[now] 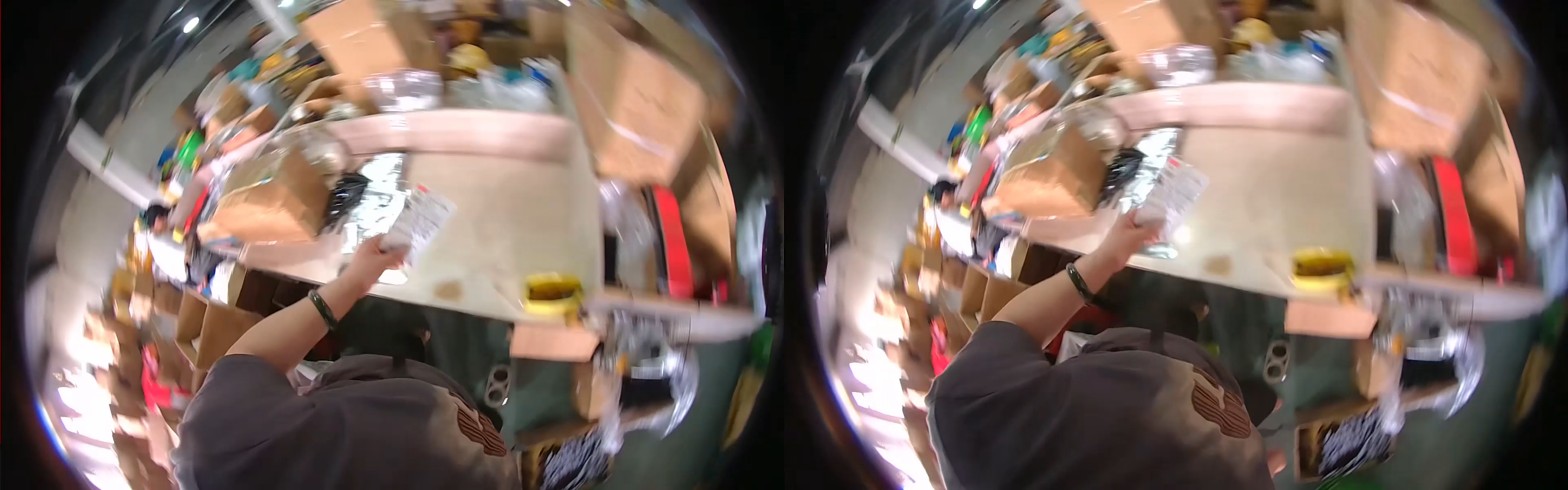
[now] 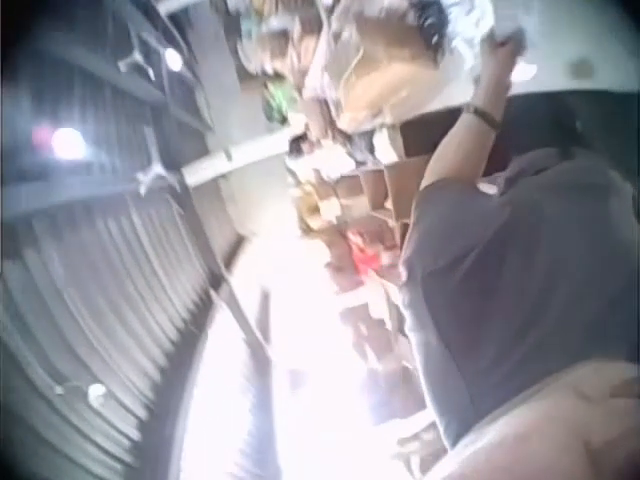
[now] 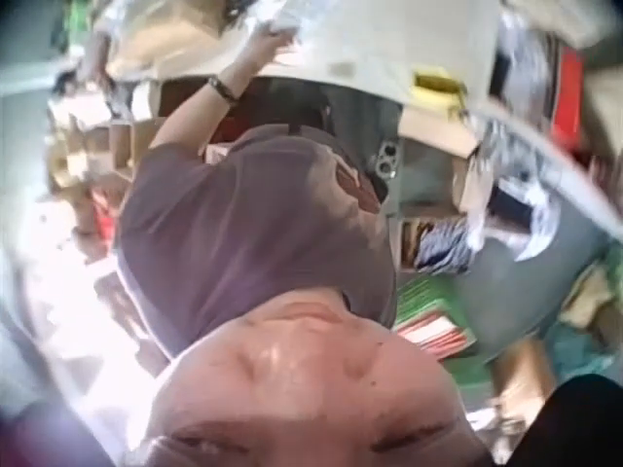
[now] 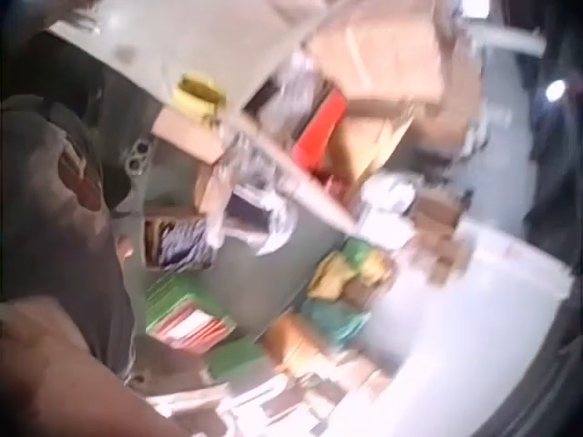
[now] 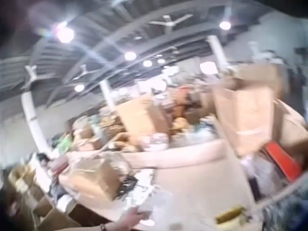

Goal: The recorder is counting small items, placing them in silver pouches, sealing/folding the pouches, labeling them, and organizing them into larger boxes or bags for shipping.

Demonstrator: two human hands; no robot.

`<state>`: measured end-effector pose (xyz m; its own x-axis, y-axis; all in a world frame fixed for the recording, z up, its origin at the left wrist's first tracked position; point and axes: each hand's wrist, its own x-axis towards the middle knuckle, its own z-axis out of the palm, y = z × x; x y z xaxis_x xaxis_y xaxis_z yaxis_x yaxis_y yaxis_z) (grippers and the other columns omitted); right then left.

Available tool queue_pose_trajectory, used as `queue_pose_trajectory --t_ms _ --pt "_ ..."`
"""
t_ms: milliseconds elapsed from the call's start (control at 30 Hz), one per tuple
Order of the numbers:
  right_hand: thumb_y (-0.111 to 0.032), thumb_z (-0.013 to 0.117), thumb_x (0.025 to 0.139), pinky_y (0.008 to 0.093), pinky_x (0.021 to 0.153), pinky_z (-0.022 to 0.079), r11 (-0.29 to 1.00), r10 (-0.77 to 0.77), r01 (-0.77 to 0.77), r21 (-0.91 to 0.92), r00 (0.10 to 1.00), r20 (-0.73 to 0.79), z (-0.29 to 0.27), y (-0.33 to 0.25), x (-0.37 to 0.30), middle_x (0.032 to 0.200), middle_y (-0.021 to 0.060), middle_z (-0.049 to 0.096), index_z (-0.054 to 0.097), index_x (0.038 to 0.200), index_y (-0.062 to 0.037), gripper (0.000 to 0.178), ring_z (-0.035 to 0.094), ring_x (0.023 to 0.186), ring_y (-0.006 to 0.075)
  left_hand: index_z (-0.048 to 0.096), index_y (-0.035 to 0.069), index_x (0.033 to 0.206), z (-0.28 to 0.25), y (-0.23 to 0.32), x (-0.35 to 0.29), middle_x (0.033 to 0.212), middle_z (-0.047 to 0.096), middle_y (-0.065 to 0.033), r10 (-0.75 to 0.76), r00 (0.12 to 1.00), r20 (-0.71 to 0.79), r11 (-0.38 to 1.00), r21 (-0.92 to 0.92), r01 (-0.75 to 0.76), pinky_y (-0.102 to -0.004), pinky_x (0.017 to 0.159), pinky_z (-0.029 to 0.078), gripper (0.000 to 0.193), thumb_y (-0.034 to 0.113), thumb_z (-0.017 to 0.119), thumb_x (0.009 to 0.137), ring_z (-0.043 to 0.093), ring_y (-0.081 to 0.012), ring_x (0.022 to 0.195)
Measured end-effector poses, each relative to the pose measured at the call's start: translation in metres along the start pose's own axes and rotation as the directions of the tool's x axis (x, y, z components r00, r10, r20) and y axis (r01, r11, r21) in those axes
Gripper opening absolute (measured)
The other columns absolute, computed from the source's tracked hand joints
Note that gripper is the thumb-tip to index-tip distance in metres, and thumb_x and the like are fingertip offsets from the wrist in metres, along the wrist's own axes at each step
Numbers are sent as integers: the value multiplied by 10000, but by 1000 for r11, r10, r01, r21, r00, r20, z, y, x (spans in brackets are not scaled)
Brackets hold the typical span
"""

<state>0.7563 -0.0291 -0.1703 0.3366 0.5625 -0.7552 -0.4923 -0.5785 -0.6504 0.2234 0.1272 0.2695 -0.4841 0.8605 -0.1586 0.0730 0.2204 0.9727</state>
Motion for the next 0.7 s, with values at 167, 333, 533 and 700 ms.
queue_pose_trajectory --t_ms 167,333,533,700 --pt "-156 591 868 320 466 448 966 -97 155 -208 960 262 145 -72 -8 677 69 567 602 828 -71 94 528 556 185 666 -11 892 -261 14 51 722 633 -24 99 841 -532 977 -109 -184 -249 565 462 117 105 661 877 568 -94 614" --pt "-145 590 899 286 462 442 914 -101 222 -340 936 338 215 -95 -31 699 58 568 605 893 -56 90 547 582 170 673 -21 963 -450 -3 129 752 669 -96 206 745 -634 958 285 -23 -302 593 491 207 162 647 871 631 -174 648" --pt "-81 570 923 228 429 411 905 -2 139 -401 947 323 291 -118 -103 671 39 554 581 990 -30 84 535 549 136 673 62 1085 -552 -13 231 957 680 -216 308 867 -393 640 760 117 -444 772 508 281 239 626 872 650 -395 908" --pt "-95 579 915 238 415 400 902 23 136 -410 933 359 204 -104 -79 646 37 544 590 941 -24 76 531 535 129 648 77 1164 -562 -14 252 1069 665 -206 161 975 -151 310 946 95 -438 882 492 311 219 601 891 618 -376 1011"
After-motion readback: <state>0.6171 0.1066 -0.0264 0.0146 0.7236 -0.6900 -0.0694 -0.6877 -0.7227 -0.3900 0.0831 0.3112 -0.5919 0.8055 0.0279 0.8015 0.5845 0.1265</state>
